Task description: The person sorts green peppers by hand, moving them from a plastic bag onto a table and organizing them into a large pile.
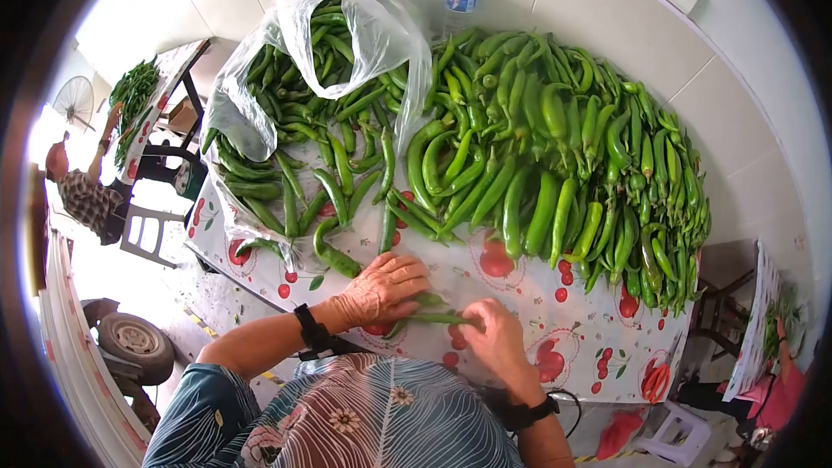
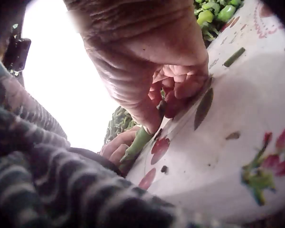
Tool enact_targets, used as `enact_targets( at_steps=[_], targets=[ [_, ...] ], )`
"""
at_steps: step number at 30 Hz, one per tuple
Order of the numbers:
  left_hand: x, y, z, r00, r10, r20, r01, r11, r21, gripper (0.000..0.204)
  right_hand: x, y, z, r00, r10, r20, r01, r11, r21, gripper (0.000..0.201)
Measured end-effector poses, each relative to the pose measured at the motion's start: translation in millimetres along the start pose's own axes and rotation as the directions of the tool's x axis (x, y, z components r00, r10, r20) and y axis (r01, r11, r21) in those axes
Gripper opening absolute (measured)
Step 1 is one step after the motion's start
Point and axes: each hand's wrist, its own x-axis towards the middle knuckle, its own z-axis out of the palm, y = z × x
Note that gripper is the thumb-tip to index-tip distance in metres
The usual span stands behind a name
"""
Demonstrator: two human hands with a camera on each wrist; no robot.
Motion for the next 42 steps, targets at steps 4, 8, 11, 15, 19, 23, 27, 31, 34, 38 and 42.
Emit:
enact_targets(
  at_steps=[4,8,11,15,19,23,27,31,34,38,42],
  targets=[
    [-0.6,0.3,-0.3,1.000,-0.004,-0.003,0.004,1.000,-0.008,0.043,0.6,4.7,3.6,0.995,-0.097,-0.009,0.095,0.989,-0.115,0.018],
    [-1.1,-0.2,0.7,1.000,-0.010,-0.001,0.010,1.000,-0.010,0.043,0.6,6.5,4.7,0.992,-0.127,-0.009,0.124,0.980,-0.153,0.020],
    [-0.9,-0.6,1.1,1.000,-0.009,-0.009,0.009,1.000,-0.010,0.044,0.8,5.3,1.5,0.991,-0.131,0.018,0.132,0.974,-0.186,0.020],
    [-1.6,-1.9,4.3,1.000,-0.006,-0.021,0.006,1.000,-0.001,0.044,-7.7,19.0,-9.9,0.998,-0.045,-0.053,0.041,0.997,-0.068,0.020],
    [-1.2,-2.0,4.6,1.000,-0.005,-0.028,0.004,1.000,-0.005,0.045,-16.2,28.6,-29.5,0.988,0.136,-0.076,-0.132,0.990,0.049,0.022],
    [-0.3,-0.7,3.1,0.999,-0.006,-0.031,0.006,1.000,-0.007,0.045,-15.1,26.2,-31.1,0.975,0.213,-0.067,-0.211,0.977,0.033,0.023],
    [-0.2,-0.6,2.7,0.999,-0.003,-0.040,0.003,1.000,-0.002,0.044,-15.0,28.9,-26.1,0.977,0.187,-0.106,-0.190,0.982,-0.023,0.023],
    [0.4,-0.3,2.6,0.999,-0.003,-0.040,0.003,1.000,-0.009,0.044,-16.4,24.2,-25.5,0.975,0.188,-0.119,-0.192,0.981,-0.027,0.022],
    [0.6,-0.5,1.9,0.999,-0.004,-0.042,0.003,1.000,-0.011,0.043,-15.9,26.0,-24.6,0.976,0.185,-0.118,-0.190,0.981,-0.027,0.022],
    [1.2,-0.4,2.4,0.999,-0.003,-0.044,0.002,1.000,-0.014,0.043,-15.9,26.1,-24.8,0.979,0.160,-0.123,-0.167,0.985,-0.049,0.022],
    [0.9,-0.5,3.1,0.999,-0.006,-0.045,0.005,1.000,-0.014,0.043,-16.2,26.2,-24.3,0.980,0.151,-0.130,-0.160,0.986,-0.056,0.022]
  ],
)
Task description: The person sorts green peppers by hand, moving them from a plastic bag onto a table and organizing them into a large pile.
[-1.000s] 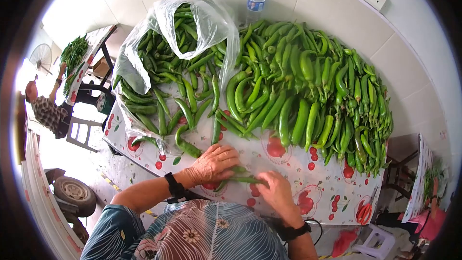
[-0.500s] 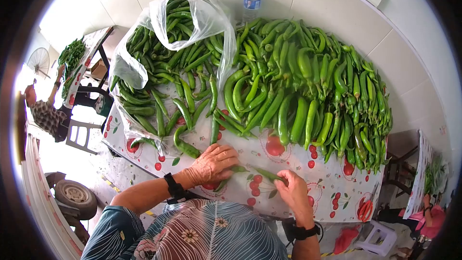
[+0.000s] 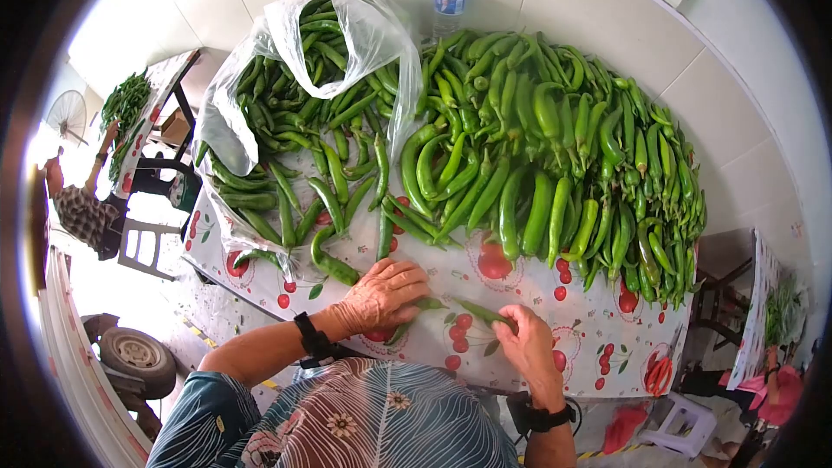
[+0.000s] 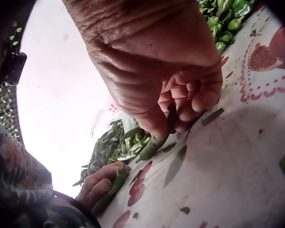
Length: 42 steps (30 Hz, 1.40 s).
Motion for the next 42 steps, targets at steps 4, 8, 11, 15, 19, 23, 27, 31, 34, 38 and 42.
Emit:
enact_targets(
  at_steps=[4,8,11,15,19,23,27,31,34,38,42],
  targets=[
    [0.2,0.6,-0.6,1.000,-0.003,0.014,0.003,1.000,0.006,0.043,0.2,1.8,1.0,1.000,-0.016,-0.009,0.016,1.000,0.007,0.021],
    [0.2,0.3,-1.5,1.000,-0.003,0.023,0.003,1.000,0.001,0.044,0.4,2.5,1.3,1.000,-0.022,-0.012,0.022,1.000,0.002,0.021],
    [0.2,0.7,-1.7,1.000,-0.004,0.028,0.004,1.000,0.011,0.044,0.6,0.8,0.4,1.000,0.001,0.001,-0.001,1.000,0.023,0.020],
    [-0.3,0.1,-0.9,1.000,-0.004,0.024,0.003,1.000,0.009,0.044,1.2,3.2,1.7,1.000,-0.016,-0.008,0.016,1.000,0.009,0.021],
    [0.2,0.7,-1.0,1.000,-0.006,0.028,0.005,1.000,0.009,0.044,1.2,-0.5,-0.2,1.000,-0.016,0.000,0.016,1.000,0.005,0.021],
    [1.0,1.5,-3.2,0.999,-0.011,0.046,0.010,1.000,0.007,0.045,1.1,-1.1,-0.5,1.000,-0.013,0.003,0.013,1.000,0.003,0.021],
    [0.9,1.3,-3.1,0.999,-0.010,0.048,0.010,1.000,0.003,0.045,1.3,0.1,0.0,1.000,-0.016,-0.001,0.016,1.000,-0.001,0.021],
    [0.3,0.5,-1.6,0.999,-0.008,0.041,0.008,1.000,0.001,0.045,1.1,-2.0,-0.9,1.000,-0.008,0.004,0.008,1.000,-0.002,0.021],
    [0.1,-0.3,-0.7,0.999,-0.008,0.047,0.007,1.000,0.003,0.045,1.2,-0.5,-0.1,1.000,-0.017,0.000,0.017,1.000,0.001,0.021],
    [0.8,0.5,-2.4,0.999,-0.009,0.053,0.009,1.000,0.000,0.045,1.4,-1.4,-0.2,1.000,-0.020,-0.002,0.020,1.000,-0.002,0.021],
    [0.2,0.2,-2.5,0.999,-0.008,0.051,0.008,1.000,-0.001,0.045,1.3,-1.9,-0.5,1.000,-0.003,0.008,0.003,1.000,0.015,0.021]
  ],
)
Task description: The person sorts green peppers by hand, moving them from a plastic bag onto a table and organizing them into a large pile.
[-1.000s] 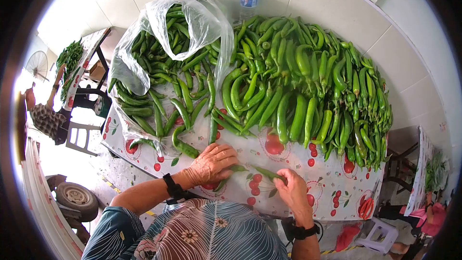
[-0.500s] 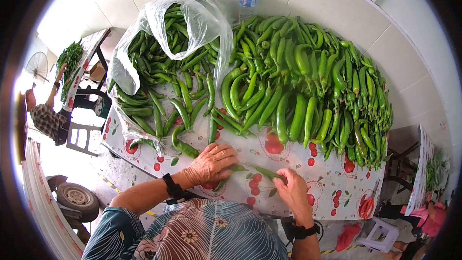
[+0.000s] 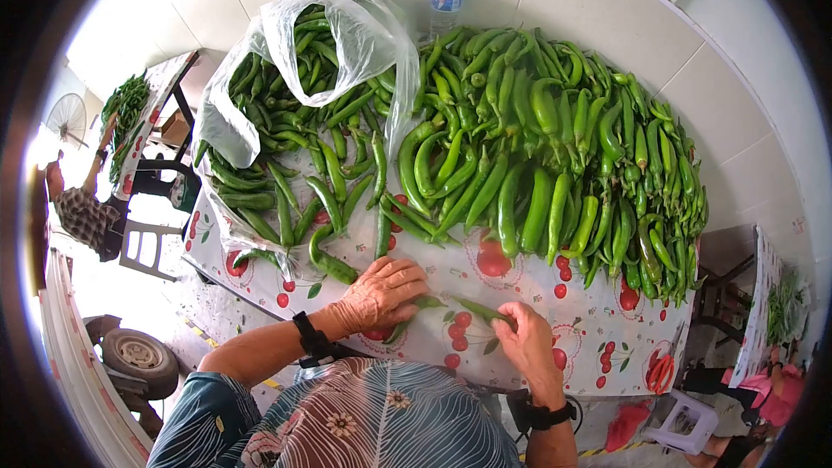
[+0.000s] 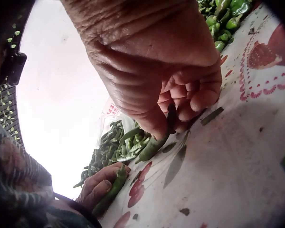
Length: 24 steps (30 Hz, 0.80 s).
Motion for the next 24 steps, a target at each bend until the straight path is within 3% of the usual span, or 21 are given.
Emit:
enact_targets(
  at_steps=[17,20,24],
  targets=[
    [3.8,5.9,-7.1,0.998,-0.034,0.044,0.036,0.999,-0.023,0.041,0.0,6.9,3.5,0.999,-0.024,-0.027,0.024,1.000,-0.009,0.021],
    [4.3,8.3,-9.0,0.999,-0.041,0.031,0.041,0.999,-0.001,0.040,-2.0,8.6,3.0,0.988,-0.139,-0.069,0.132,0.986,-0.099,0.020],
    [3.4,3.5,-2.3,1.000,-0.007,-0.001,0.007,1.000,-0.013,0.041,-2.6,4.7,-5.1,1.000,0.017,0.019,-0.017,0.999,0.031,0.020]
  ],
)
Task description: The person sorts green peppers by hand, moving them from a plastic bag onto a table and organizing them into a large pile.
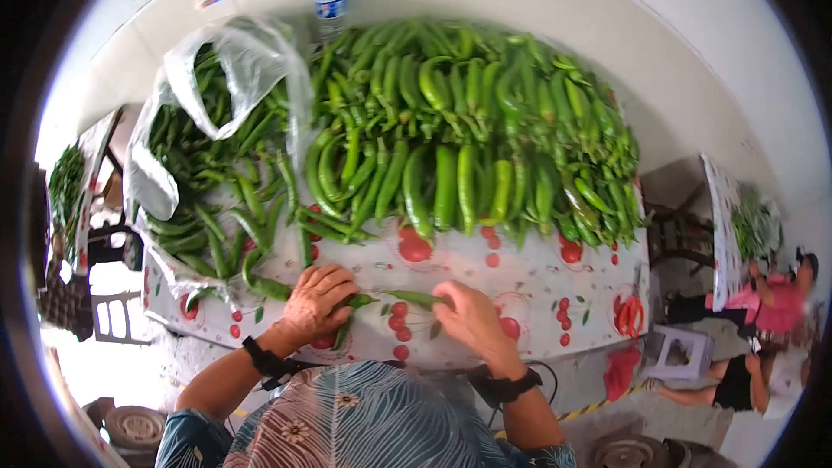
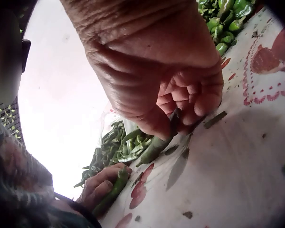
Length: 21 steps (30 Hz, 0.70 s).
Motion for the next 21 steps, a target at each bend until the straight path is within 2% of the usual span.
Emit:
enact_targets(
  at_steps=[1,4,5,7,9,11,13,14,16,19,21],
  targets=[
    [1.0,-0.5,0.5,1.000,0.007,0.000,-0.007,1.000,0.001,0.041,-0.8,-2.5,-4.9,1.000,0.019,0.017,-0.020,0.998,0.054,0.021],
    [2.8,0.5,-0.9,1.000,0.004,0.010,-0.004,1.000,0.002,0.041,-2.9,11.9,-10.5,0.997,0.048,-0.053,-0.023,0.914,0.405,0.020],
    [4.2,2.0,-2.5,1.000,-0.002,0.019,0.002,1.000,-0.003,0.040,-3.3,15.6,-20.2,0.993,0.088,-0.076,-0.046,0.897,0.439,0.021],
    [5.3,3.5,-2.4,1.000,-0.006,0.025,0.006,1.000,-0.003,0.039,-0.9,25.7,-44.9,0.935,0.145,-0.322,0.038,0.865,0.501,0.018],
    [5.3,3.3,-1.5,1.000,0.001,0.018,-0.001,1.000,0.004,0.039,2.8,46.7,-85.9,0.784,0.234,-0.575,0.334,0.621,0.709,0.016],
    [6.0,4.5,-2.4,1.000,0.004,0.014,-0.004,1.000,0.012,0.038,-9.3,40.0,-135.5,0.619,0.337,-0.709,0.619,0.347,0.705,0.015],
    [7.4,6.2,-3.6,1.000,0.012,-0.002,-0.012,1.000,0.026,0.037,-23.3,73.3,-182.1,0.480,0.407,-0.777,0.731,0.304,0.611,0.015],
    [8.2,6.5,-3.6,1.000,0.013,-0.012,-0.012,0.999,0.033,0.036,-29.3,81.0,-195.6,0.416,0.505,-0.757,0.764,0.257,0.591,0.013],
    [8.1,5.9,-4.0,1.000,0.011,0.005,-0.011,0.999,0.031,0.037,-30.6,89.2,-204.6,0.391,0.526,-0.755,0.662,0.409,0.628,0.014],
    [7.9,5.4,-3.9,1.000,0.005,0.012,-0.005,0.999,0.033,0.038,-19.0,97.2,-186.6,0.663,0.459,-0.592,0.395,0.457,0.797,0.016],
    [7.7,5.0,-3.7,1.000,0.003,0.012,-0.004,0.999,0.032,0.038,0.4,92.2,-167.1,0.603,0.442,-0.664,0.163,0.746,0.645,0.019]
  ],
)
